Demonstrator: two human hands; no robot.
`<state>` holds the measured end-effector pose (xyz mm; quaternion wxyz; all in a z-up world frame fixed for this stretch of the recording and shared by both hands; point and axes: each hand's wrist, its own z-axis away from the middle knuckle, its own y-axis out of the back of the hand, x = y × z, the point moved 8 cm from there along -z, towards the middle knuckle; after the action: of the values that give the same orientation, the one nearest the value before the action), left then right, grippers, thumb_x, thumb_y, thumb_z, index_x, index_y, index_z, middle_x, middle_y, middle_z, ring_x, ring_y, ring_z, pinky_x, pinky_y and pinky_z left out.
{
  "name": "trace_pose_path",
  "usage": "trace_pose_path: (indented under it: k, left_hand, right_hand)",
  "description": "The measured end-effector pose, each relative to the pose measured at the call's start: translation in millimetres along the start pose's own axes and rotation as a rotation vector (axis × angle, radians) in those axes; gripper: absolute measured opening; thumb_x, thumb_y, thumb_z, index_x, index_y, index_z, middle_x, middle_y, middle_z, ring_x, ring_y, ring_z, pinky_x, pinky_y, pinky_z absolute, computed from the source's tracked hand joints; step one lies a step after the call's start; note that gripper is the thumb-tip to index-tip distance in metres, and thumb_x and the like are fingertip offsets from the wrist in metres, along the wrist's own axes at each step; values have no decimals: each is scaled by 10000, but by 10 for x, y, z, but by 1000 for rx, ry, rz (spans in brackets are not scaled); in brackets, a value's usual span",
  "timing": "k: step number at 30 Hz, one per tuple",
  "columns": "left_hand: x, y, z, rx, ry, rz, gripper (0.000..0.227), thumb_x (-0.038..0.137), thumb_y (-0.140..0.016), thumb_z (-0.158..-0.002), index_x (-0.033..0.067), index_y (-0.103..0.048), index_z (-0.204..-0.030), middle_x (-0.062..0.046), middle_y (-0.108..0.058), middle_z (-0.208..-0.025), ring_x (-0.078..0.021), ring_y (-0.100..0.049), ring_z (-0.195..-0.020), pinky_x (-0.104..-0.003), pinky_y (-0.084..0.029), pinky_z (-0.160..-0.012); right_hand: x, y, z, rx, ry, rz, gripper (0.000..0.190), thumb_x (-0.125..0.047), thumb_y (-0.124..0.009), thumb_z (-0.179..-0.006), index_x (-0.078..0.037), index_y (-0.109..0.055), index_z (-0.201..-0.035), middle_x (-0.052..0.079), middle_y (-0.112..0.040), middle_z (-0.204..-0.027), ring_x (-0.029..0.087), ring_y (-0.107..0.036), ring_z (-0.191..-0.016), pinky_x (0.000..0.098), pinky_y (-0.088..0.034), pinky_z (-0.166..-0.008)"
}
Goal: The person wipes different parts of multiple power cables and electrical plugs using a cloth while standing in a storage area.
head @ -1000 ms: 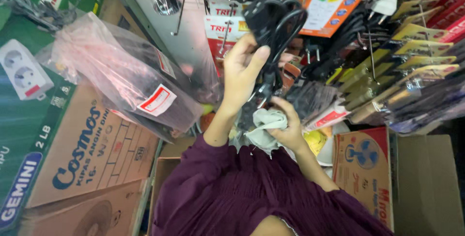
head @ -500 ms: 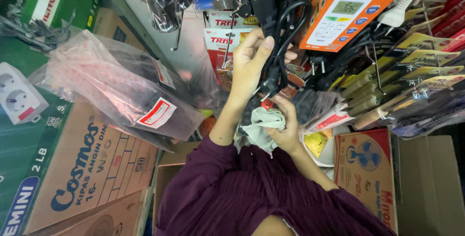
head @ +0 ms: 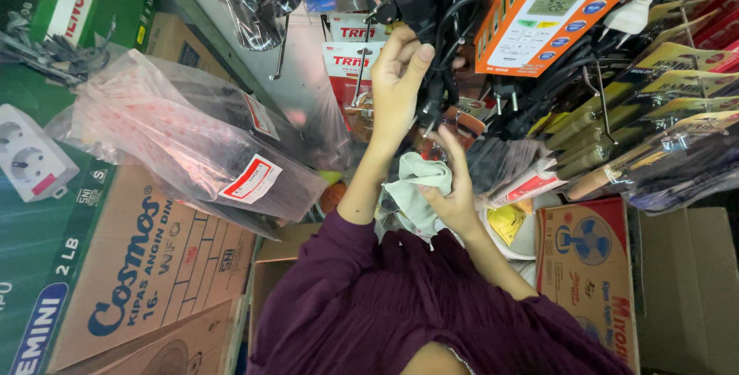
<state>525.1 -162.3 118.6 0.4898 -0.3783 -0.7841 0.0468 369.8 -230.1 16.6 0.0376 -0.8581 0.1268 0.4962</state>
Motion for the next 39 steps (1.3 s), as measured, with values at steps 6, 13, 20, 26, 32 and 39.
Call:
trace_pose_path:
  k: [6,13,20,26,32,39]
  left_hand:
    - [-174,181,37,53,6,-158,251,207,-646,-1072,-20,-619,-1176,-67,-708,-1013,-96,-644,-946,-239,-498,-877]
    - [-173,393,440,129,-42,-340,283,231,-542,-1131,-14,-673,-1183,-76,-716,-1112,-102,-642,-1016,-251,-504,-932]
    - [-429,535,1092,216,162,-121,282,247,-518,-1086,26,-583,-1248,-93,-684,-1165,-165,-705,-1037,-326,-602,-888]
    - [-717,443,2161,148,343,-226,273,244,-512,-1101,27,-617,-1229,-96,-730,-1083,-152,-707,-940,-298,-587,-842]
    - [-1141,17,3597,51,519,-158,264,239,-503,-1096,47,-626,-1230,-77,-738,-1055,-138,-709,-918,-285,-566,-804]
    - [-1102,-543,4950,71,665,-156,254,218,-521,-1076,56,-641,-1230,-61,-745,-1063,-134,-690,-903,-280,-543,-791]
  right_hand:
    - [-172,-38,-19,-18,30,51,700,-241,-691,-941,-8,-399,-1533,164,-501,-1539,282,-457,-1476,408,-340,-1251]
    - [-222,100,157,-6,2,83,561,-232,-680,-922,-9,-525,-1413,166,-537,-1493,285,-489,-1431,407,-352,-1226]
    - [-274,387,509,29,-52,109,507,-208,-668,-935,-5,-548,-1384,158,-568,-1462,273,-513,-1409,396,-361,-1219]
    - [-410,719,1035,79,-90,121,444,-182,-673,-942,-1,-584,-1338,144,-617,-1398,249,-564,-1347,381,-415,-1187]
    - [-482,1113,1848,87,-234,133,454,-165,-688,-925,3,-593,-1336,100,-651,-1321,181,-603,-1232,320,-452,-1096]
    - [-630,1328,2855,68,-318,127,407,-118,-684,-951,6,-606,-1331,69,-648,-1274,150,-595,-1192,304,-457,-1076]
